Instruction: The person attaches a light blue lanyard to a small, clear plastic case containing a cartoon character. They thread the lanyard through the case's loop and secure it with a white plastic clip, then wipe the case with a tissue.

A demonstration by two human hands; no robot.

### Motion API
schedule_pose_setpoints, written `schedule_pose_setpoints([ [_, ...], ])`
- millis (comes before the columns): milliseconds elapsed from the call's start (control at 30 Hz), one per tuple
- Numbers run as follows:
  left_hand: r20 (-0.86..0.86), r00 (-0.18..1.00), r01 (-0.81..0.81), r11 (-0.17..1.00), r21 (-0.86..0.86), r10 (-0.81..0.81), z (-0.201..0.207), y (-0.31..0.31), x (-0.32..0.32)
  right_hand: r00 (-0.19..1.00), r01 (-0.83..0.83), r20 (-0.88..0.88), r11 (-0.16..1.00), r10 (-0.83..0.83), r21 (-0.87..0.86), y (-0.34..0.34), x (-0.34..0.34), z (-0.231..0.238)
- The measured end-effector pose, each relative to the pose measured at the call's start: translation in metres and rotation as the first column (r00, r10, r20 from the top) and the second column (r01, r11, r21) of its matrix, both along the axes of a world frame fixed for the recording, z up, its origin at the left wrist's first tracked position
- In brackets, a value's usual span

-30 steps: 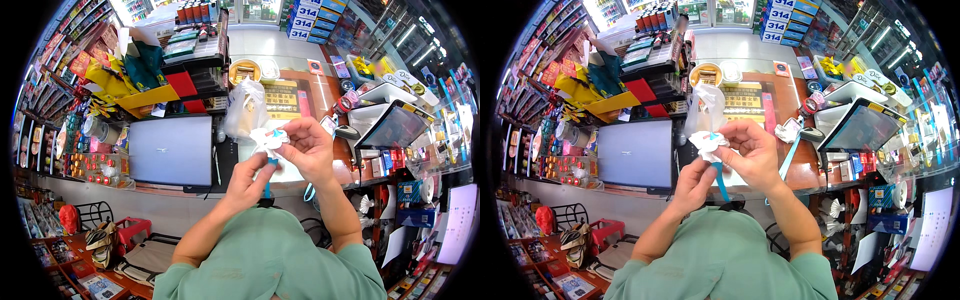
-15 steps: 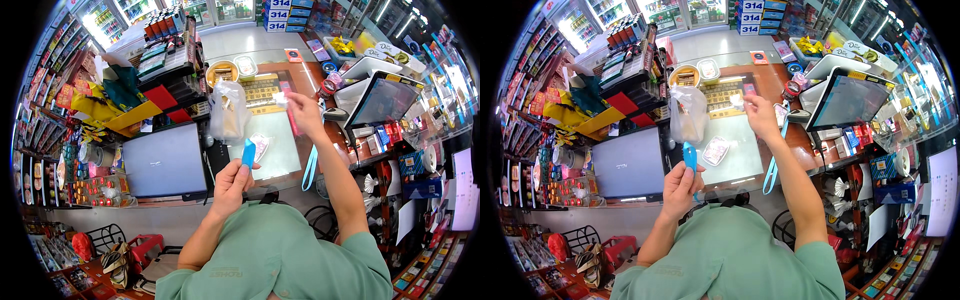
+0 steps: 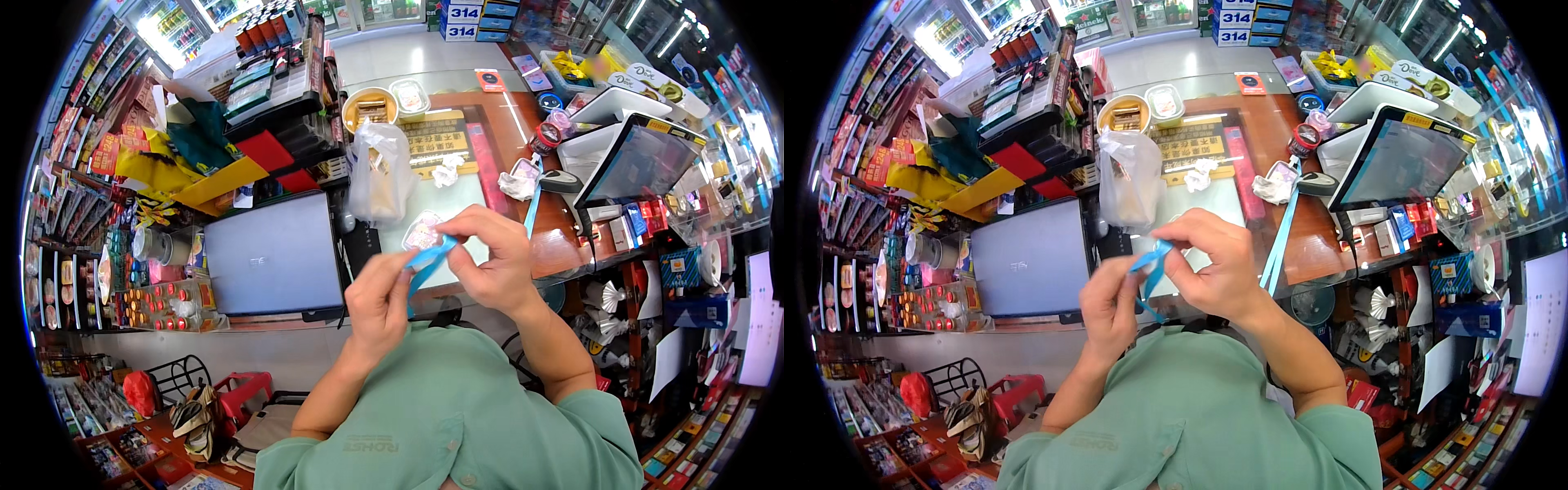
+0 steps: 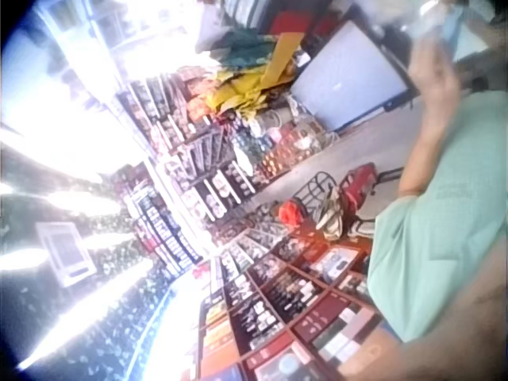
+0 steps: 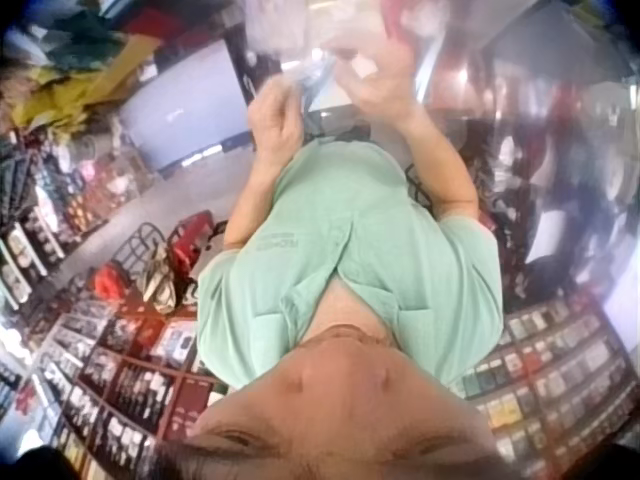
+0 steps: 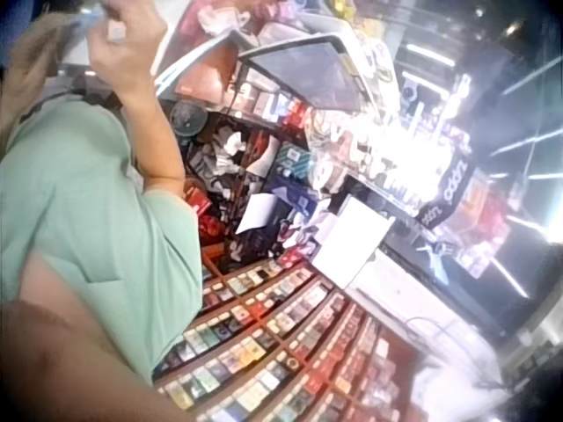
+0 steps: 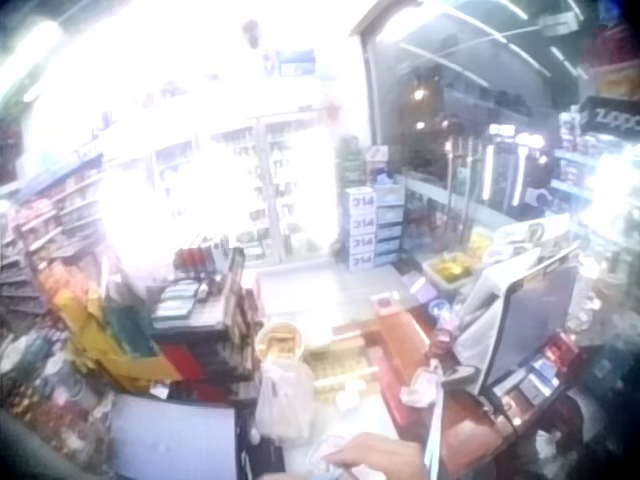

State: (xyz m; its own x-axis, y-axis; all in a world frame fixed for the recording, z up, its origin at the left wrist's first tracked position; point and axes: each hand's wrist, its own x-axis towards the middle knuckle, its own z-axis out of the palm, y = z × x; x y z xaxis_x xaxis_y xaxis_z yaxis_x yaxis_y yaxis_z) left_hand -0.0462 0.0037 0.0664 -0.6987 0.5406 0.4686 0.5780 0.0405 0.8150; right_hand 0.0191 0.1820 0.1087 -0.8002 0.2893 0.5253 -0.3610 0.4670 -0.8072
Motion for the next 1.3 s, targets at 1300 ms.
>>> schedule_pose_setpoints([
  [1300,0.734,0.676,0.022,0.998,0.067,-0.064,-0.038,-0.058,-0.055,0.816,0.228,0.55,0.775,0.179,-0.59,0.082,0.178,-0.013],
])
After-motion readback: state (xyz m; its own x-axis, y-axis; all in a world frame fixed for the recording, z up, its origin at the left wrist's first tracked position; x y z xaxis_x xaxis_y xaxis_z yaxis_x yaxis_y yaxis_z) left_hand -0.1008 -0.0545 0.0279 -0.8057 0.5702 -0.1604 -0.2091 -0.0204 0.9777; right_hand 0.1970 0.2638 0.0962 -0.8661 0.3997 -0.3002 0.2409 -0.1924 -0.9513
